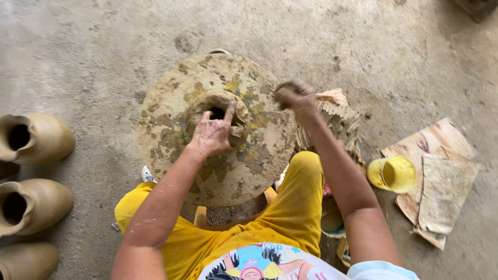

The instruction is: The person shapes a clay vessel on a manual wheel, adds a coil of clay to the top, and uses a wooden tool and a brush with liquid clay to smooth and shape the exterior.

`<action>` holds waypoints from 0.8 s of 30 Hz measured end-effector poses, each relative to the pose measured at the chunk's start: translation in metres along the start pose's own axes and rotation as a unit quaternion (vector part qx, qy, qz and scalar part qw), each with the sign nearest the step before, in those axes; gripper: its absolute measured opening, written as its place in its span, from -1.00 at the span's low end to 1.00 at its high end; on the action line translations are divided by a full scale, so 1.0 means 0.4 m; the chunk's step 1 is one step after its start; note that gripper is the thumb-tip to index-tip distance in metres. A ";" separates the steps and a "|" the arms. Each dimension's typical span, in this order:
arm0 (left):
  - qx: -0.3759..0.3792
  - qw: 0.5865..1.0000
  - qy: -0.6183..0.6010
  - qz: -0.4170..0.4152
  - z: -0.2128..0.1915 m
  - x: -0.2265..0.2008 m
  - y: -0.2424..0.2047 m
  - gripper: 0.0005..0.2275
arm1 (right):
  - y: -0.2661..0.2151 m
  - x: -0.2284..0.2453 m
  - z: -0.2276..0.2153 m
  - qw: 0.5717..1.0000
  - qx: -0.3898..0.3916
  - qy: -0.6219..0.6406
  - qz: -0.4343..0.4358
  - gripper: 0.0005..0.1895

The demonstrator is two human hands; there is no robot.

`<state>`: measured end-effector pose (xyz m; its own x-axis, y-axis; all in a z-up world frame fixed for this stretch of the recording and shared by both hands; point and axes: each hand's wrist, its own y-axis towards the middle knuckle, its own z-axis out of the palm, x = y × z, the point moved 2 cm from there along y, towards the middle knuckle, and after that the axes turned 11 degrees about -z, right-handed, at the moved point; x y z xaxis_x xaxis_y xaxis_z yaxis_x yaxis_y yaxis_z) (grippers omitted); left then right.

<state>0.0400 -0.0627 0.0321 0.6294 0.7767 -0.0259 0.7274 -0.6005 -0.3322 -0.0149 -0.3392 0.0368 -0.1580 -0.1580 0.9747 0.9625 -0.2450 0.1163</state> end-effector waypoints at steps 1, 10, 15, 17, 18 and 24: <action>-0.010 1.000 -0.013 0.001 0.004 0.008 -0.001 0.25 | 0.002 0.047 -0.050 0.999 -0.038 0.012 -0.020 -0.93; -0.172 0.983 0.003 0.069 -0.006 0.003 -0.038 0.36 | -0.259 0.393 -0.235 0.843 -0.191 -0.248 -0.437 -0.56; -0.269 0.959 0.045 0.081 0.072 0.010 -0.030 0.30 | -0.395 0.214 -0.373 0.686 -0.315 -0.418 -0.504 -0.67; -0.215 0.975 0.005 0.062 0.092 0.030 -0.015 0.20 | -0.392 0.072 -0.397 0.713 -0.267 -0.590 -0.268 -0.55; -0.222 0.974 0.010 0.049 0.085 0.035 -0.025 0.20 | -0.382 0.010 -0.400 0.714 -0.187 -0.668 -0.092 -0.25; -0.078 0.996 -0.038 0.013 -0.004 -0.015 -0.025 0.21 | -0.272 -0.015 -0.156 0.857 -0.202 -0.473 -0.018 -0.45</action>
<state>0.0292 -0.0618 0.0369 0.6304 0.7689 -0.1070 0.7482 -0.6385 -0.1803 -0.1325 -0.3714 0.0064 0.2473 0.6566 0.7126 0.7751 -0.5753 0.2611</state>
